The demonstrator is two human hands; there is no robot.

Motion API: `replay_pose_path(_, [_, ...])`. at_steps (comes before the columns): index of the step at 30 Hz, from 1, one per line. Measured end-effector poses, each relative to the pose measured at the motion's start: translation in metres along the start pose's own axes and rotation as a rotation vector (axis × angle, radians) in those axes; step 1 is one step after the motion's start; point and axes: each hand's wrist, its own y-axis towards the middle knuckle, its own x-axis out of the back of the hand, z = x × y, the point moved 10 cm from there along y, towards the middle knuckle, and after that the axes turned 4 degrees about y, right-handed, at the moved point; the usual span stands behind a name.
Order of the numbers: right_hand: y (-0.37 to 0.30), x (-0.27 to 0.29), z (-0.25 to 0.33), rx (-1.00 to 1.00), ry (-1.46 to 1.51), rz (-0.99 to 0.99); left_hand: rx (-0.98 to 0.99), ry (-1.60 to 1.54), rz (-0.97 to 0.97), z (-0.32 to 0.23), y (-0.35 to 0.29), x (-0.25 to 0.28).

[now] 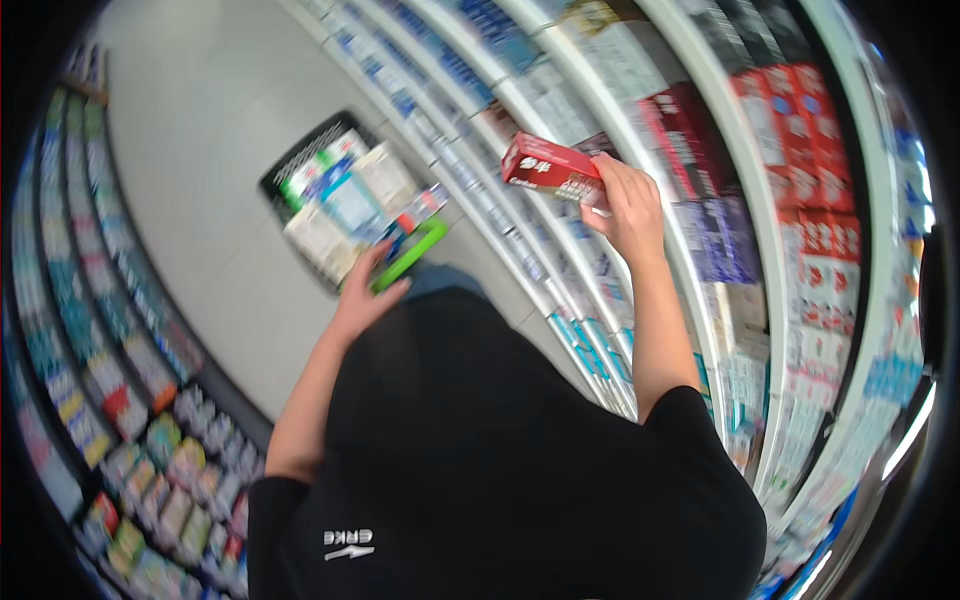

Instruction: Select various toothpaste, sanitary pads, and toothbrushes from shelves and place them into a shopping basket.

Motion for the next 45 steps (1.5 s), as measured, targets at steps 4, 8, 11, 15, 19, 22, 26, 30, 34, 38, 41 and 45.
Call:
replay_pose_path(4, [0.014,-0.068,0.105,0.211,0.34,0.187,-0.005,-0.624,0.148,-0.037,0.014,0.0])
replay_pose_path(8, [0.021,-0.12,0.166,0.254,0.515,0.319,0.131,-0.692,0.034,-0.036,0.005,0.02])
replay_pose_path(11, [0.03,-0.136,0.176,0.176,0.599,0.27,0.308,-0.657,-0.164,0.013,-0.017,0.044])
replay_pose_path(15, [0.007,-0.184,0.168,0.061,0.5,0.432,0.434,-0.57,-0.484,0.084,-0.058,0.082])
replay_pose_path(19, [-0.036,-0.226,0.182,0.206,0.409,0.671,0.536,-0.299,-0.694,0.141,-0.085,0.097])
replay_pose_path(22, [-0.053,-0.239,0.184,0.181,0.403,0.753,0.679,-0.091,-0.699,0.175,-0.088,0.087])
replay_pose_path(26, [-0.052,-0.241,0.182,0.181,0.418,0.746,0.789,0.055,-0.714,0.203,-0.086,0.063])
replay_pose_path(30, [-0.052,-0.238,0.18,0.193,0.427,0.743,0.827,-0.054,-0.626,0.213,-0.071,0.034])
replay_pose_path(34, [-0.05,-0.237,0.184,0.208,0.429,0.77,0.804,-0.323,-0.431,0.245,-0.062,-0.008])
replay_pose_path(38, [-0.053,-0.238,0.18,0.199,0.434,0.763,0.832,-0.512,-0.282,0.227,-0.047,-0.022])
replay_pose_path(41, [-0.051,-0.237,0.181,0.184,0.432,0.773,0.836,-0.445,-0.261,0.227,-0.05,-0.016])
replay_pose_path(45, [-0.051,-0.237,0.178,0.165,0.445,0.754,0.859,-0.355,-0.304,0.226,-0.047,-0.009])
